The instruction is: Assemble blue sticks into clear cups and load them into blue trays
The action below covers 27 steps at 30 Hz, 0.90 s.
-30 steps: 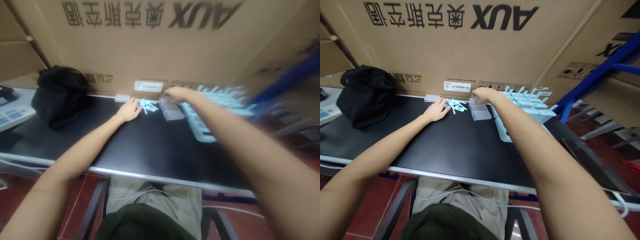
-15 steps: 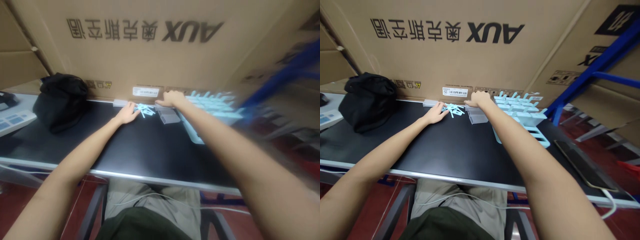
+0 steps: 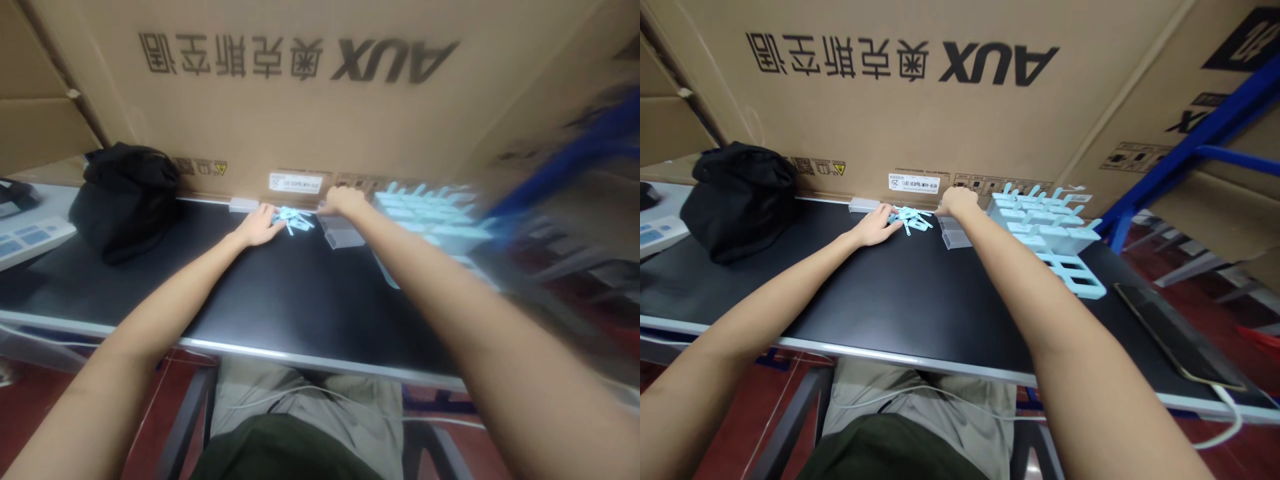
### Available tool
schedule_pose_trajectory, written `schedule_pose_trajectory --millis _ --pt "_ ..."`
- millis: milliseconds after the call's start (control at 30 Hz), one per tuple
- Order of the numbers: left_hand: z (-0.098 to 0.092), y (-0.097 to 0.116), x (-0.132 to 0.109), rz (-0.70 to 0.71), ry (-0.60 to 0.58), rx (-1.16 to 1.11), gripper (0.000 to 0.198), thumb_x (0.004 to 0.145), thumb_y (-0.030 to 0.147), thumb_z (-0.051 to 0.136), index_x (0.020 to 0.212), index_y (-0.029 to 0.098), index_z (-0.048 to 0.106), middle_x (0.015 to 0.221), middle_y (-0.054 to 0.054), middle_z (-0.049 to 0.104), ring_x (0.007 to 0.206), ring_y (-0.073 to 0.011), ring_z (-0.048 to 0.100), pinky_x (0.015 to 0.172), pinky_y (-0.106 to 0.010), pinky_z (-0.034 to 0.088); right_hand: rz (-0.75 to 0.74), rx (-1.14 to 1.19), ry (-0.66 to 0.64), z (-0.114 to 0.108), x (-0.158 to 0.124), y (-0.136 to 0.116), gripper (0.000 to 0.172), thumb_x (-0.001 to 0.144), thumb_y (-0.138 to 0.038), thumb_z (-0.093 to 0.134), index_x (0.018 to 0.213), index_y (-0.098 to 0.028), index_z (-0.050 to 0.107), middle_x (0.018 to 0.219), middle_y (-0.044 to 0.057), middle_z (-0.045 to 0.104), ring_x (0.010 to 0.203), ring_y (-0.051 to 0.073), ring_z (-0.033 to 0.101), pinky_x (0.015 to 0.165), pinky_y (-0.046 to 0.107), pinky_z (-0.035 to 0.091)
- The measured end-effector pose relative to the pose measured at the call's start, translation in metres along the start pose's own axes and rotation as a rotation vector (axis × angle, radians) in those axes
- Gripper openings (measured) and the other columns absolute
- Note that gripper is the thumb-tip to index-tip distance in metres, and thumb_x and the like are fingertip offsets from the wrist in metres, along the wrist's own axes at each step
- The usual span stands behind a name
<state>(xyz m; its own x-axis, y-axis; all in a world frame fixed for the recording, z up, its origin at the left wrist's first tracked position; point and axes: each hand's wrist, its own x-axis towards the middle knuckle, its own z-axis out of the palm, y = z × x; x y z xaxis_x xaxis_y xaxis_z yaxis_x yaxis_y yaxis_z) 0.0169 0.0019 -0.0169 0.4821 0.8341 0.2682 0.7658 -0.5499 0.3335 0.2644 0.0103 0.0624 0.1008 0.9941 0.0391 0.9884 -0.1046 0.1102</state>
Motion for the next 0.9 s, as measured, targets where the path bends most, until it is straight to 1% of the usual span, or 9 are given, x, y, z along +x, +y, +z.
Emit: schedule_pose_trajectory --millis 167,267,400,500,567,633,733,833,900 --pt "-0.001 0.000 0.000 -0.002 0.000 0.011 0.060 0.103 0.064 0.039 0.139 0.018 0.054 0.147 -0.019 0.057 0.134 -0.0339 0.060 0.121 -0.053 0.045 0.034 0.009 -0.011 -0.003 -0.007 -0.004 0.088 0.086 -0.059 0.079 0.152 -0.005 0.057 0.148 0.031 0.061 0.136 0.038 0.062 0.110 0.045 0.051" --pt "0.000 0.000 0.000 0.004 0.011 0.007 0.060 0.103 0.063 0.041 0.139 0.017 0.054 0.146 -0.019 0.057 0.134 -0.0334 0.060 0.122 -0.052 0.045 0.000 0.012 0.016 -0.018 -0.008 0.002 0.088 0.092 -0.060 0.071 0.156 -0.004 0.050 0.151 0.032 0.057 0.139 0.041 0.059 0.112 0.050 0.049" --pt "-0.002 0.003 -0.005 0.082 0.110 0.063 0.052 0.105 0.055 0.042 0.137 0.016 0.055 0.142 -0.019 0.059 0.136 -0.0327 0.058 0.122 -0.050 0.045 -0.137 0.054 0.334 -0.050 -0.032 0.037 0.065 0.098 -0.055 0.055 0.140 -0.006 0.057 0.138 0.030 0.063 0.127 0.042 0.063 0.102 0.056 0.052" --pt "-0.003 0.016 -0.010 0.206 0.163 0.137 0.046 0.107 0.050 0.042 0.132 0.016 0.060 0.141 -0.018 0.060 0.133 -0.0331 0.059 0.120 -0.051 0.046 -0.154 0.141 0.610 -0.055 -0.081 0.078 0.035 0.098 -0.045 0.048 0.112 -0.017 0.061 0.119 0.022 0.070 0.110 0.034 0.067 0.094 0.050 0.054" --pt "0.000 0.032 -0.011 0.292 0.164 0.138 0.045 0.108 0.049 0.040 0.132 0.017 0.061 0.143 -0.017 0.060 0.133 -0.0320 0.059 0.120 -0.050 0.046 -0.109 0.213 0.741 -0.040 -0.119 0.105 0.020 0.092 -0.041 0.048 0.095 -0.023 0.054 0.103 0.015 0.070 0.100 0.030 0.068 0.090 0.047 0.055" --pt "0.007 0.054 -0.009 0.366 0.144 0.123 0.046 0.109 0.049 0.039 0.137 0.018 0.061 0.147 -0.016 0.059 0.137 -0.0310 0.056 0.121 -0.048 0.044 -0.035 0.360 0.792 -0.014 -0.152 0.127 0.017 0.084 -0.041 0.052 0.087 -0.026 0.045 0.086 0.010 0.067 0.086 0.028 0.067 0.086 0.046 0.055" --pt "0.022 0.089 0.002 0.405 0.110 0.143 0.050 0.110 0.050 0.039 0.143 0.019 0.061 0.150 -0.015 0.056 0.138 -0.0316 0.053 0.121 -0.047 0.043 0.146 0.672 0.621 0.030 -0.177 0.148 0.027 0.072 -0.040 0.059 0.089 -0.029 0.042 0.077 0.003 0.063 0.069 0.024 0.064 0.077 0.043 0.056" --pt "0.037 0.116 0.018 0.317 0.116 0.173 0.051 0.110 0.052 0.037 0.145 0.025 0.062 0.147 -0.014 0.056 0.128 -0.0317 0.056 0.112 -0.047 0.047 0.260 0.823 0.434 0.058 -0.172 0.152 0.044 0.066 -0.046 0.068 0.093 -0.030 0.037 0.076 -0.001 0.060 0.070 0.024 0.063 0.079 0.042 0.056" --pt "0.045 0.126 0.027 0.258 0.132 0.197 0.051 0.111 0.053 0.034 0.144 0.029 0.064 0.144 -0.013 0.057 0.124 -0.0315 0.055 0.108 -0.047 0.048 0.302 0.851 0.415 0.068 -0.162 0.150 0.057 0.063 -0.054 0.074 0.097 -0.030 0.035 0.077 -0.002 0.058 0.073 0.024 0.063 0.081 0.043 0.055"
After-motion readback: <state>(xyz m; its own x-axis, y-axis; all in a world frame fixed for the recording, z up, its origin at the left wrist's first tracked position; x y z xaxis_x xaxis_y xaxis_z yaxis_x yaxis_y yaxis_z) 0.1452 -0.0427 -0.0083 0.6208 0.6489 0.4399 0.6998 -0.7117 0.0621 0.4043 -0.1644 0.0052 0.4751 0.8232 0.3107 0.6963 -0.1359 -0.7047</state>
